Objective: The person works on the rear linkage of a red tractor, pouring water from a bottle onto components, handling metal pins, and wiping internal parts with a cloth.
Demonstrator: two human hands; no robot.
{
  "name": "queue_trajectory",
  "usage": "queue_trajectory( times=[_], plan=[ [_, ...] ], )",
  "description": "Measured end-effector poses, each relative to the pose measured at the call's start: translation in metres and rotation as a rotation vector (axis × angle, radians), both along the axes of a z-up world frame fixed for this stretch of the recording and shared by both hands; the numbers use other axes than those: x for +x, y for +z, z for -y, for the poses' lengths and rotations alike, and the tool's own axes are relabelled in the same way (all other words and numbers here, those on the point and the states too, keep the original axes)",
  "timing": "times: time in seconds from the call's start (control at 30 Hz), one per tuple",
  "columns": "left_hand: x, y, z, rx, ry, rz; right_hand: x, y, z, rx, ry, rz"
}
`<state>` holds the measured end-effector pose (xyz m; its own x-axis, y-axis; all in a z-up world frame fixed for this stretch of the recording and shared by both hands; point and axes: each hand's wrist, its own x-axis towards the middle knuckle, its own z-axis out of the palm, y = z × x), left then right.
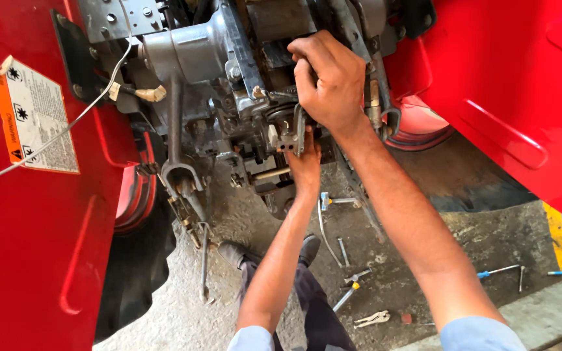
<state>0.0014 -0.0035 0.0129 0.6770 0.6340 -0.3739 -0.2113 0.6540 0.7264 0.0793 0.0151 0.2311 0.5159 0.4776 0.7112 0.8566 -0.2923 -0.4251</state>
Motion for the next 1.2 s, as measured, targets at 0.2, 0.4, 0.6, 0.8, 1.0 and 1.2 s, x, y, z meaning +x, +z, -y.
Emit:
queue_trajectory(
  times=[0.2, 0.4, 0.6, 0.8, 1.0, 1.2],
  plan=[
    [-0.026, 0.025, -0.015, 1.004, 0.042, -0.24, 0.0, 0.0, -0.001, 0.01, 0.001, 0.003],
    [-0.028, 0.02, -0.011, 0.922, -0.054, -0.07, -0.001, 0.0, -0.001, 0.014, -0.003, 0.007],
    [-0.018, 0.019, -0.006, 0.543, -0.019, -0.105, 0.0, -0.002, -0.001, 0.011, 0.0, 0.008],
    [-0.023, 0.027, -0.021, 1.161, 0.045, -0.13, -0.001, 0.0, -0.001, 0.01, 0.003, 0.002],
    [-0.014, 0.04, -0.014, 0.371, -0.076, -0.209, -0.001, 0.0, -0.002, 0.011, -0.008, 0.009],
    [-0.007, -0.007, -0.022, 1.17, 0.097, 0.103, -0.003, -0.001, -0.002, 0.005, -0.014, 0.015]
  ],
)
